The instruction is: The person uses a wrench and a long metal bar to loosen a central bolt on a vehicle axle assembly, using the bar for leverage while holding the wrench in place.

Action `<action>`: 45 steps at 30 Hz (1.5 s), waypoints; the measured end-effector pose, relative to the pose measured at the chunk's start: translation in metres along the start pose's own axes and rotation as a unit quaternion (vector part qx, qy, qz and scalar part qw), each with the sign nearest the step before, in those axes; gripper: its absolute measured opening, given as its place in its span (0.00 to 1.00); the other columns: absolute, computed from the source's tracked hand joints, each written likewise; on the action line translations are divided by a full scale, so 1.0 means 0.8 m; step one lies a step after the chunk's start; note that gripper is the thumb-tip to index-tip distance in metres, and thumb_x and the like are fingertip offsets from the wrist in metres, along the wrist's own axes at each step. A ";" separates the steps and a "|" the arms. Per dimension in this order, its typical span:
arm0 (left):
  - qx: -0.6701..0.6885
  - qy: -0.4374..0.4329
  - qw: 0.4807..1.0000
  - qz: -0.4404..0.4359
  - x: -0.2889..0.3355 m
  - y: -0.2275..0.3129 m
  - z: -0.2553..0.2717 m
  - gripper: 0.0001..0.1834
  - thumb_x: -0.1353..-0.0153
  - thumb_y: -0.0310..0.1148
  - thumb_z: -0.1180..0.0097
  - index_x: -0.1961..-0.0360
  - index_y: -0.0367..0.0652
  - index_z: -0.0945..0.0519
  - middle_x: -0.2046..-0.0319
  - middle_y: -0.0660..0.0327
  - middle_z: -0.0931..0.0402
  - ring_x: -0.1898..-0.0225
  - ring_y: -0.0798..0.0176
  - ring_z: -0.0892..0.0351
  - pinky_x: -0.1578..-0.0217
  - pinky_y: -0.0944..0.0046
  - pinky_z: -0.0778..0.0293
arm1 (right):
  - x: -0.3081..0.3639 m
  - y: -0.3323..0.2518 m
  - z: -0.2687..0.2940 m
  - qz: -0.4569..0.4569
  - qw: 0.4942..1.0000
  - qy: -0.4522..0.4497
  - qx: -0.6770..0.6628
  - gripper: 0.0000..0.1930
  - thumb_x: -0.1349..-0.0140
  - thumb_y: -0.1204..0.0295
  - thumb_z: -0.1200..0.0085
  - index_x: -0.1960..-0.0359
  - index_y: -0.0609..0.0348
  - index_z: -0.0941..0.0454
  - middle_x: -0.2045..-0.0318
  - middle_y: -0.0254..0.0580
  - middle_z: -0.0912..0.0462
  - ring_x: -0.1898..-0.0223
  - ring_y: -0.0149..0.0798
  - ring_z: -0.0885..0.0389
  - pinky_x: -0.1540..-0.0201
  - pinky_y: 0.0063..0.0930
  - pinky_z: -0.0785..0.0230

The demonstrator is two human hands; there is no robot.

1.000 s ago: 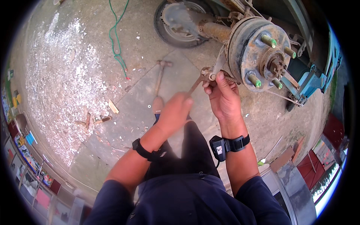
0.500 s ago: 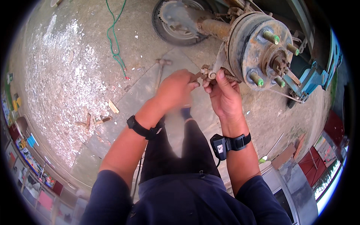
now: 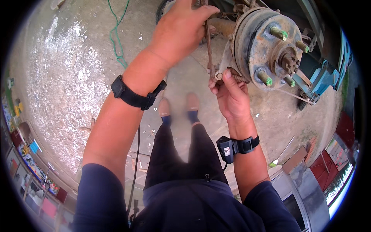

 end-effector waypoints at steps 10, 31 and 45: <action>0.282 0.002 0.956 0.080 -0.038 0.073 0.069 0.15 0.43 0.20 0.45 0.54 0.42 0.21 0.48 0.49 0.28 0.53 0.54 0.23 0.57 0.61 0.23 | 0.002 0.003 0.000 -0.010 1.000 0.024 -0.015 0.09 0.31 0.64 0.43 0.61 0.56 0.21 0.66 0.39 0.16 0.66 0.33 0.20 0.67 0.24 0.33; 0.415 -0.130 0.608 0.664 0.301 0.139 -0.010 0.26 0.36 0.25 0.43 0.37 0.35 0.32 0.53 0.58 0.22 0.56 0.62 0.19 0.61 0.63 0.23 | -0.002 0.006 0.009 -0.013 1.000 -0.001 -0.002 0.09 0.31 0.64 0.43 0.63 0.56 0.20 0.67 0.39 0.17 0.67 0.34 0.21 0.68 0.24 0.34; 0.430 -0.148 0.516 0.726 0.238 0.009 -0.102 0.19 0.36 0.22 0.51 0.43 0.40 0.23 0.56 0.59 0.17 0.63 0.65 0.17 0.74 0.70 0.33 | 0.001 0.003 0.005 -0.004 1.000 -0.006 -0.006 0.10 0.30 0.65 0.45 0.62 0.58 0.21 0.65 0.42 0.16 0.66 0.35 0.20 0.67 0.25 0.33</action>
Point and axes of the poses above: each hand's wrist, its own x-axis away from the middle knuckle, its own z-axis out of the back of the hand, y = z × x, the point moved 5 cm from there along -x, towards the middle knuckle
